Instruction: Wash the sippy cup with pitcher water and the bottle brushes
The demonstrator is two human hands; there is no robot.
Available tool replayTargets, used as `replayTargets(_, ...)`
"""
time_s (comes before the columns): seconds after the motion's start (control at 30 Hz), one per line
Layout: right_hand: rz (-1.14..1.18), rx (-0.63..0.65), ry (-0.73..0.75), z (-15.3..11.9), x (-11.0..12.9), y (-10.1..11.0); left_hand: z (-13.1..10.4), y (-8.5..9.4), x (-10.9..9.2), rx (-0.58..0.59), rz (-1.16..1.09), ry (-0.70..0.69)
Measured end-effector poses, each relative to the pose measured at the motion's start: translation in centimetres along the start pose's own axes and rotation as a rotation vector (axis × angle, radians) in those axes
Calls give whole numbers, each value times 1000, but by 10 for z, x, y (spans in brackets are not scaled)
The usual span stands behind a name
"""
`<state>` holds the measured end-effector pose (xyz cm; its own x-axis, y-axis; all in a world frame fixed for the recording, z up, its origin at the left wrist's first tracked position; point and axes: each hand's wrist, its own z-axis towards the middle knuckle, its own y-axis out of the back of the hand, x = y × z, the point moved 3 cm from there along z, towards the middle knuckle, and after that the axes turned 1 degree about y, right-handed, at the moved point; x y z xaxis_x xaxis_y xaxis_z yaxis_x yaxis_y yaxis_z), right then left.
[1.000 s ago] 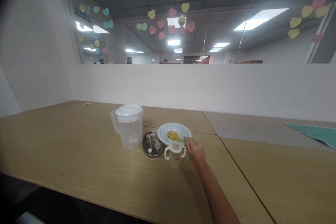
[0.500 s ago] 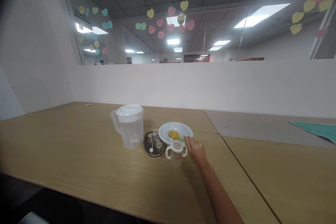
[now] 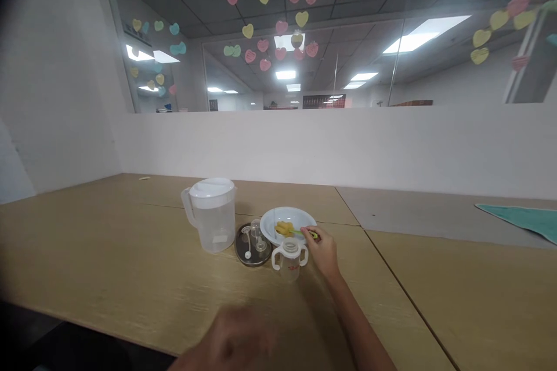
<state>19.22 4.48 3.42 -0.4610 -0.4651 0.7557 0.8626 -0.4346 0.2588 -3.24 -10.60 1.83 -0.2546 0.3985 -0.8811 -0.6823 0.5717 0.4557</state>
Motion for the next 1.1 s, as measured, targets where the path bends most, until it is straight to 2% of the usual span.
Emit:
replayTargets(0.03,15,3,-13,1,-1,0,22,17,-4,-113,37,-21)
replayTargets(0.07,24,-2,-22,1,-1,1,44,36,-8,-307,161,-65)
replayTargets(0.1,29,-16,-29,1,-2,3,66,52,-10,-438,300,-94)
replayTargets(0.17,32,-66,-45,2,-2,7,104,74,-5,-610,570,-85)
replayTargets(0.2,32,-99,-57,2,-2,10,119,81,1,-660,685,-52)
replayTargets(0.3,21,-195,-90,3,-4,17,150,90,24,-644,917,97)
replayTargets(0.37,9,-235,-100,2,-5,19,162,91,34,-648,966,163)
replayTargets(0.5,-7,-276,-95,1,-5,21,187,92,38,-626,976,200)
replayTargets(0.67,-37,-320,-118,1,-7,24,221,90,45,-492,979,296)
replayTargets(0.73,-43,-309,-125,3,-8,25,228,90,48,-448,969,316)
replayTargets(0.83,-69,-324,-126,3,-9,26,230,90,47,-444,950,305)
replayTargets(0.93,-122,-442,-90,-2,-8,30,218,93,42,-493,913,262)
replayTargets(1.03,-190,-551,160,-12,-2,30,193,95,37,-582,860,209)
replayTargets(1.1,-222,-509,397,-19,2,25,172,97,36,-689,764,113)
